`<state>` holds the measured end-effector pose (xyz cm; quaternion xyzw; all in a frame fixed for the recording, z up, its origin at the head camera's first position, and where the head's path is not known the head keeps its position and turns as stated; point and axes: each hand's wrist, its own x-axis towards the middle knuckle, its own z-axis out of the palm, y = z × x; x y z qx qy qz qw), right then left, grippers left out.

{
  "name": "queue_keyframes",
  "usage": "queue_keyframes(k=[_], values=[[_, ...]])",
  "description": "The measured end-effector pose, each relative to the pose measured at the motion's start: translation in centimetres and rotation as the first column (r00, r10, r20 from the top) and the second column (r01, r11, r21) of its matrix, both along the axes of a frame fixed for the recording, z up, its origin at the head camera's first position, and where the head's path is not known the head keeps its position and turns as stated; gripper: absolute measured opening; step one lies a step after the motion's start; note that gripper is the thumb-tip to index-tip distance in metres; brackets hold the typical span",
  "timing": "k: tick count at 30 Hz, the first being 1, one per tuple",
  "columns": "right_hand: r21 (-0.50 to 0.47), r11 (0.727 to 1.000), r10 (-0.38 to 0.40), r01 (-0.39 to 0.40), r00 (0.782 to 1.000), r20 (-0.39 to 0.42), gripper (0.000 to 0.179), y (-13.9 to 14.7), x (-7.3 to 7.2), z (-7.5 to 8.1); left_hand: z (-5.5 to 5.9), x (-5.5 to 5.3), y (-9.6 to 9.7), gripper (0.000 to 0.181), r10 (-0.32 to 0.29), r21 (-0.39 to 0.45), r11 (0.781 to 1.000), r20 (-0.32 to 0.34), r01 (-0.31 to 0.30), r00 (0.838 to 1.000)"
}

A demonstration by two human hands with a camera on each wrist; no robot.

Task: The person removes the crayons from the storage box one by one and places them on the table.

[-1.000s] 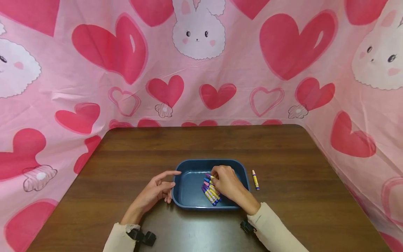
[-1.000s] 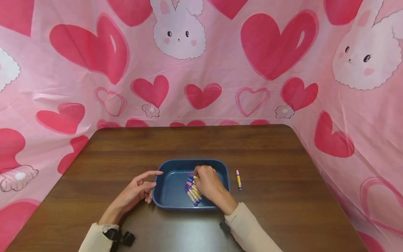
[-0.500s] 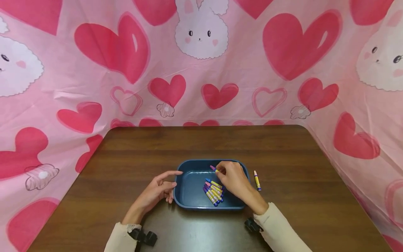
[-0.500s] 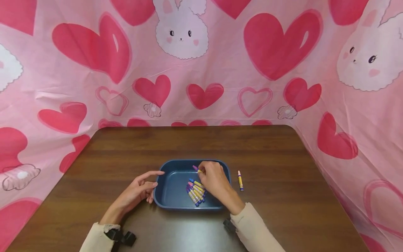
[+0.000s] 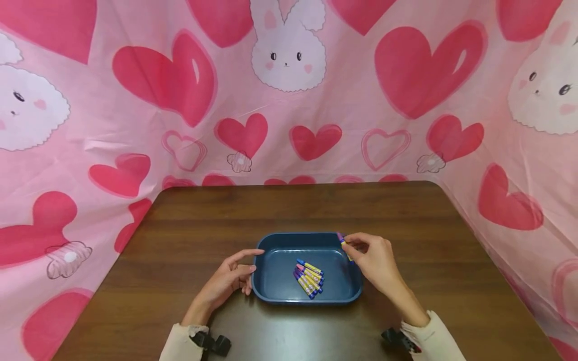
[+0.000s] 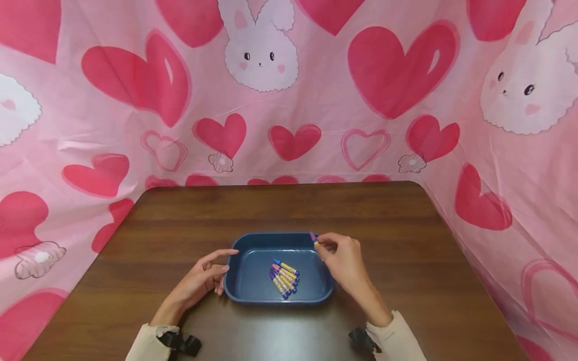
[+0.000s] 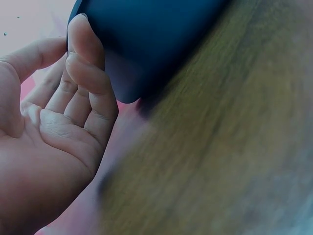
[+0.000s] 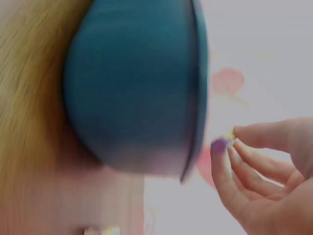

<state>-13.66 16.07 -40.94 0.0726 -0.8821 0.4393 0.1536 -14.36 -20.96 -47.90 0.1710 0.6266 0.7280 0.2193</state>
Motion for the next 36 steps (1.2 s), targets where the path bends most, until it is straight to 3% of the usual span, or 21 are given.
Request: queue_keyframes(k=[7, 13, 23, 28, 36], values=[[-0.022, 0.991, -0.128, 0.130, 0.989, 0.079, 0.016, 4.1, 0.1, -0.8, 0.3, 0.0, 0.1, 0.047, 0.011, -0.054, 0.998, -0.019, -0.012, 1.000], [-0.032, 0.979, -0.191, 0.201, 0.962, 0.193, 0.020, 7.0, -0.3, -1.8, 0.7, -0.5, 0.3, 0.047, -0.008, -0.069, 0.998, -0.037, 0.006, 0.999], [-0.028, 0.992, -0.103, 0.119, 0.935, 0.340, 0.022, 8.7, -1.1, -4.2, 1.1, -0.8, 0.5, 0.047, -0.002, -0.079, 0.997, -0.051, -0.002, 0.999], [-0.019, 0.992, -0.104, 0.121, 0.917, 0.386, 0.025, 8.6, -0.8, -5.0, 0.9, -0.8, 0.8, 0.047, -0.007, -0.078, 0.997, -0.044, 0.003, 0.999], [0.008, 0.994, -0.103, 0.107, 0.930, 0.352, 0.018, 7.6, -1.3, -5.3, 0.6, -0.2, 0.2, 0.045, 0.023, -0.097, 0.995, -0.044, -0.027, 0.999]])
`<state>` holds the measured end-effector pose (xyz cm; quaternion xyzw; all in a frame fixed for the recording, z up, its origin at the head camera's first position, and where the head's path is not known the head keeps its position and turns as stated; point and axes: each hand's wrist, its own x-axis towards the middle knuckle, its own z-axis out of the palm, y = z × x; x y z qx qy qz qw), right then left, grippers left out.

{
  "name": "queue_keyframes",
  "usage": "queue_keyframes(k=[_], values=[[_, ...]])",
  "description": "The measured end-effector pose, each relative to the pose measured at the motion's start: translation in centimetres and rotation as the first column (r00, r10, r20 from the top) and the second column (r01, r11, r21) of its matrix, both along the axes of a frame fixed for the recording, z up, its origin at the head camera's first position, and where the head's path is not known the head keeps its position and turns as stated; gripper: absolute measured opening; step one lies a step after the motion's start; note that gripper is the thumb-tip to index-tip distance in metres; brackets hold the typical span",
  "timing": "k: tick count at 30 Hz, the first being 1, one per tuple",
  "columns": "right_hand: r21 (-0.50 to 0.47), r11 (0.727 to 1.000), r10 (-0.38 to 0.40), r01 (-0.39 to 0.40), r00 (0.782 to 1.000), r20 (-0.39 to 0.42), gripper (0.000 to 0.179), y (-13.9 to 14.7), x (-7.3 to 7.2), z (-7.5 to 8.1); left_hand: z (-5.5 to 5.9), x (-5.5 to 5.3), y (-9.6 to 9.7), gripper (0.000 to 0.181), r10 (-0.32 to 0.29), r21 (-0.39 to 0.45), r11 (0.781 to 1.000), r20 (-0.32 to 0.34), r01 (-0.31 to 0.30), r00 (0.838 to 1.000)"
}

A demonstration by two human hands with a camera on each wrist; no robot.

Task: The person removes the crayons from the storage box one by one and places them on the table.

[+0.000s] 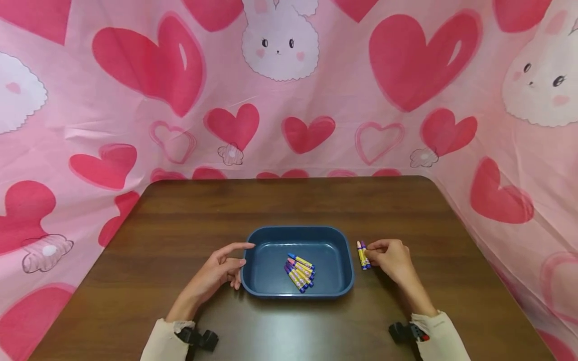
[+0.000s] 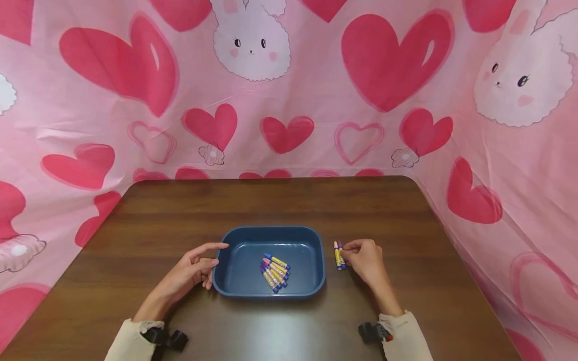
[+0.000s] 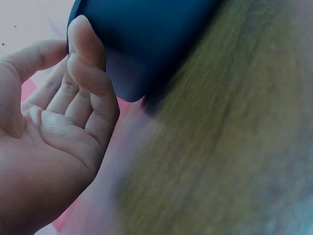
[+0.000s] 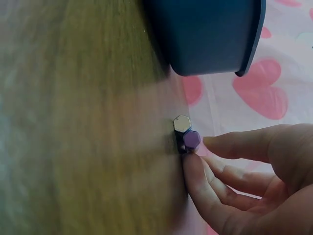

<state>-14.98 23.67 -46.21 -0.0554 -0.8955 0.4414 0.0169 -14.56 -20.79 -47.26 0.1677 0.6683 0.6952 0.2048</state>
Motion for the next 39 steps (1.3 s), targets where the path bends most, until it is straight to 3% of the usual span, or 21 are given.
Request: queue_keyframes(k=[12, 24, 29, 33, 35, 39], values=[[0.031, 0.999, 0.008, -0.008, 1.000, -0.004, 0.010, -0.4, 0.2, 0.1, 0.3, -0.1, -0.2, 0.045, 0.005, -0.027, 1.000, 0.019, -0.005, 1.000], [-0.028, 0.999, 0.020, -0.020, 1.000, 0.000, 0.012, -0.1, 0.3, 0.1, 0.0, 0.0, -0.2, 0.047, -0.017, 0.018, 1.000, 0.039, 0.016, 0.999], [0.049, 0.998, -0.038, 0.044, 0.992, -0.118, 0.010, -0.2, 0.4, 0.6, -0.2, 0.1, -0.1, 0.047, -0.001, 0.013, 1.000, 0.071, 0.001, 0.997], [0.103, 0.991, -0.056, 0.086, 0.964, -0.260, 0.006, -1.7, 0.7, 1.9, -0.3, 0.2, 0.0, 0.048, -0.003, 0.013, 1.000, 0.080, 0.002, 0.997], [0.113, 0.992, -0.020, 0.059, 0.946, -0.324, 0.005, -3.1, 0.8, 2.7, -0.3, 0.2, 0.0, 0.049, -0.006, 0.018, 1.000, 0.078, 0.004, 0.997], [0.125, 0.990, 0.110, -0.065, 0.912, -0.394, 0.008, -6.5, 0.8, 4.7, -0.2, 0.0, -0.2, 0.047, -0.010, 0.030, 1.000, 0.065, 0.008, 0.998]])
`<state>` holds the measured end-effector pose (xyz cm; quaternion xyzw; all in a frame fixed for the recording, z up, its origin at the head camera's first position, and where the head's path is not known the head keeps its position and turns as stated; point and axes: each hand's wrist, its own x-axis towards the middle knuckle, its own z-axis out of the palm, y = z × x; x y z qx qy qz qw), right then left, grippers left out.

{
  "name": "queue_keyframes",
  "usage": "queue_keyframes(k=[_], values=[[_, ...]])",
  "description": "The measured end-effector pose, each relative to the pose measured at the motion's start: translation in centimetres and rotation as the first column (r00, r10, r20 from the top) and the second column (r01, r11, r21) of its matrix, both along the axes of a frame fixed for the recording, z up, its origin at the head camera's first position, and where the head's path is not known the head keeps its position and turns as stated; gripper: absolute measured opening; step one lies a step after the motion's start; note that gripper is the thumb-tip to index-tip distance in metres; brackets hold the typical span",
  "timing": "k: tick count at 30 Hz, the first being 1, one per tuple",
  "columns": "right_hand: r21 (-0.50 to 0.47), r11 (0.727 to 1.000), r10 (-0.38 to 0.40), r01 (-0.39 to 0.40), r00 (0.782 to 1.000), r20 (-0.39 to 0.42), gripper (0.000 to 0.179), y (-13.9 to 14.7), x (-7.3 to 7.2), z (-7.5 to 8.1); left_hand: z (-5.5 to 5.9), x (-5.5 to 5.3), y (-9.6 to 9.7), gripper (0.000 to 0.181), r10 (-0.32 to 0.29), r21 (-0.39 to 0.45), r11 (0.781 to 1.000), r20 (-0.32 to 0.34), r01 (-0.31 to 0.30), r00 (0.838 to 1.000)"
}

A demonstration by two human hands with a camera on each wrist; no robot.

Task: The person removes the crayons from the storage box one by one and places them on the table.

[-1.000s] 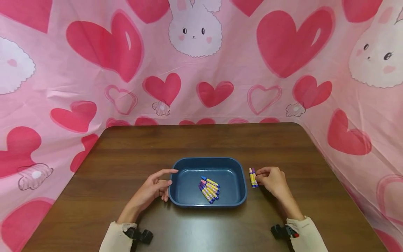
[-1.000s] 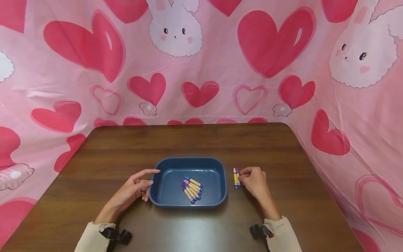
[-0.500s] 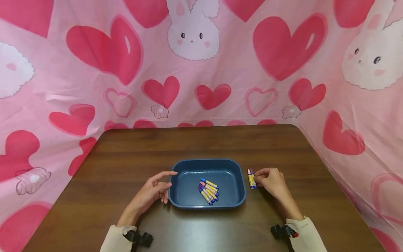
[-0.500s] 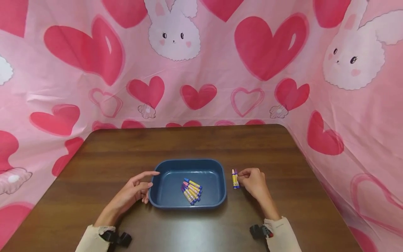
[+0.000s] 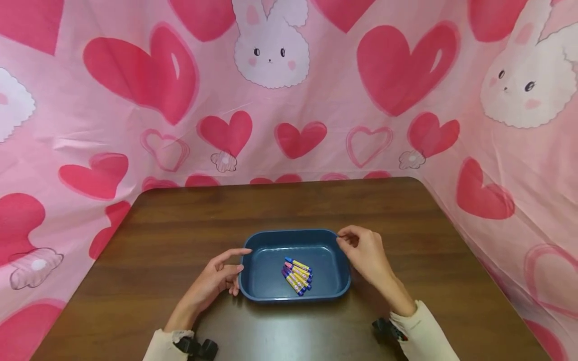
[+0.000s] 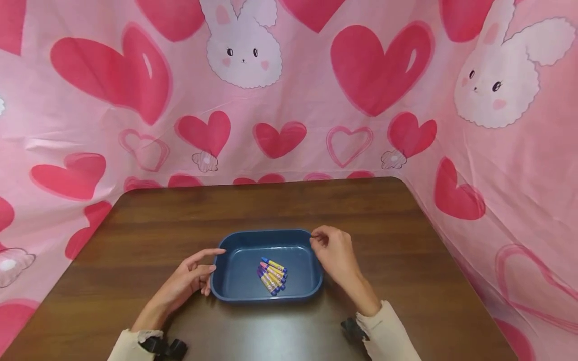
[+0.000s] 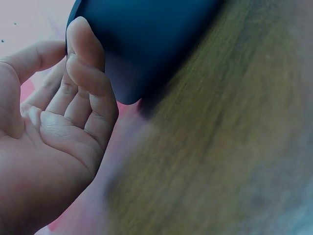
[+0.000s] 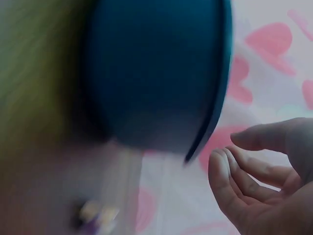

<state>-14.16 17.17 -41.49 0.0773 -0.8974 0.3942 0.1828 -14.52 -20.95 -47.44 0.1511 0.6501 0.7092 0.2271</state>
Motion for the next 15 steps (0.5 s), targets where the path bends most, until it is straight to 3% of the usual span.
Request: queue_keyframes(k=[3, 6, 15], values=[[0.018, 0.995, 0.102, -0.102, 0.995, 0.008, 0.009, -2.3, -0.5, 0.8, 0.1, -0.1, -0.1, 0.046, -0.005, 0.004, 1.000, -0.015, 0.005, 1.000], [0.036, 0.983, 0.177, -0.178, 0.983, 0.039, 0.009, -4.4, -1.3, 0.6, 0.1, -0.2, -0.2, 0.046, -0.012, 0.007, 1.000, -0.022, 0.012, 1.000], [0.151, 0.923, 0.324, -0.354, 0.927, 0.190, 0.012, -7.8, -1.7, -3.2, -0.3, -0.1, -0.2, 0.044, -0.019, 0.011, 1.000, 0.011, 0.019, 1.000]])
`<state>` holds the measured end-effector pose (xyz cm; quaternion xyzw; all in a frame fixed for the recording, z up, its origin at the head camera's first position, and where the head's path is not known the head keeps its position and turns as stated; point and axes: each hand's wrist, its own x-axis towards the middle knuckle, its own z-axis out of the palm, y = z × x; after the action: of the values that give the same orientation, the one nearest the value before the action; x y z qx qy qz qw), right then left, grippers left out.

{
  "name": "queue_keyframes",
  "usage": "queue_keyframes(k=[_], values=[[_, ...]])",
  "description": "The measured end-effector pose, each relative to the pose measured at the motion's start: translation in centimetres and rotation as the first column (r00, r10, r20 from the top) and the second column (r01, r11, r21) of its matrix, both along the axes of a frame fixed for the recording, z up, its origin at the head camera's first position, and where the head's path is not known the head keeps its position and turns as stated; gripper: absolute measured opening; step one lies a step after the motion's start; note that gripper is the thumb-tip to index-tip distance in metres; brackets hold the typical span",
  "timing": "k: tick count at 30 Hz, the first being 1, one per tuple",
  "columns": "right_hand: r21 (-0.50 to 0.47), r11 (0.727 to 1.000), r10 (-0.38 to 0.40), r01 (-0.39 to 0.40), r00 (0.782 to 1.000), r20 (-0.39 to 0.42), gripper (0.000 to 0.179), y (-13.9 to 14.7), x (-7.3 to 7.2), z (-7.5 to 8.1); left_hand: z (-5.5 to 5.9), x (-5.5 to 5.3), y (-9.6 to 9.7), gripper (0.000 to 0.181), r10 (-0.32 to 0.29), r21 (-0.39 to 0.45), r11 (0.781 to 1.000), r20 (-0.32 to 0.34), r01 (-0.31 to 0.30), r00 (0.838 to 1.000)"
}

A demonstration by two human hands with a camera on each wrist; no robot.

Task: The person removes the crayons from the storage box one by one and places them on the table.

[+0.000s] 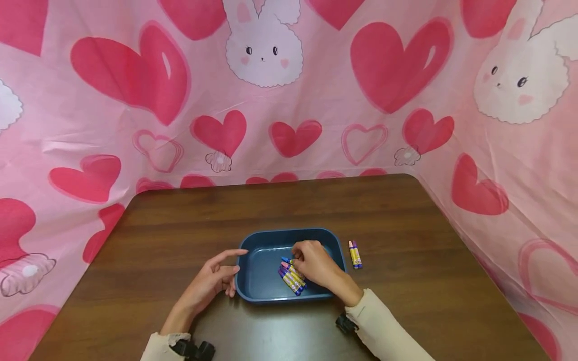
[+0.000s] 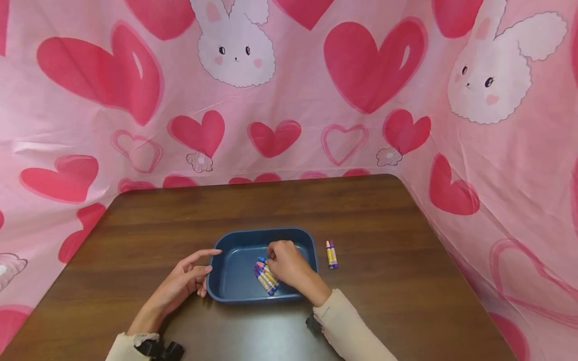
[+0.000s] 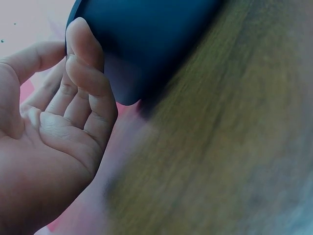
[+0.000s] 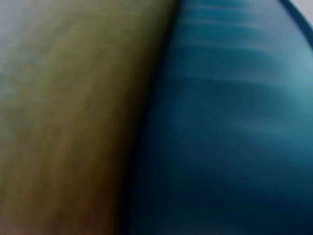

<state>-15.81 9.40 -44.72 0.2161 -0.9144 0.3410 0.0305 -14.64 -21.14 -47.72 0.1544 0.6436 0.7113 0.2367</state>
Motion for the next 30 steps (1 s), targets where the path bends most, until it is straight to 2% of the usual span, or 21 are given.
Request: queue_keyframes(k=[4, 8, 18, 25, 30], values=[[0.064, 0.997, 0.033, -0.035, 0.999, 0.043, 0.015, -0.36, 0.15, -0.42, -0.08, 0.09, -0.07, 0.044, 0.008, 0.005, 1.000, -0.011, -0.008, 1.000], [0.080, 0.995, 0.050, -0.055, 0.997, 0.060, 0.013, -0.27, 0.24, -0.60, -0.33, 0.23, 0.02, 0.044, 0.009, 0.013, 1.000, -0.019, -0.008, 1.000], [0.032, 0.995, 0.092, -0.095, 0.992, 0.091, 0.010, 0.36, -0.04, -0.75, 0.04, 0.28, 0.44, 0.045, 0.023, -0.003, 1.000, -0.016, -0.023, 1.000], [0.028, 0.996, 0.078, -0.083, 0.987, 0.141, 0.012, 0.07, -0.12, -0.53, 0.40, 0.15, 0.29, 0.046, 0.022, -0.022, 0.999, -0.030, -0.022, 0.999], [0.059, 0.996, 0.060, -0.069, 0.989, 0.133, 0.015, -0.07, -0.14, -0.44, 0.39, 0.12, 0.15, 0.045, 0.016, -0.022, 1.000, -0.033, -0.016, 0.999]])
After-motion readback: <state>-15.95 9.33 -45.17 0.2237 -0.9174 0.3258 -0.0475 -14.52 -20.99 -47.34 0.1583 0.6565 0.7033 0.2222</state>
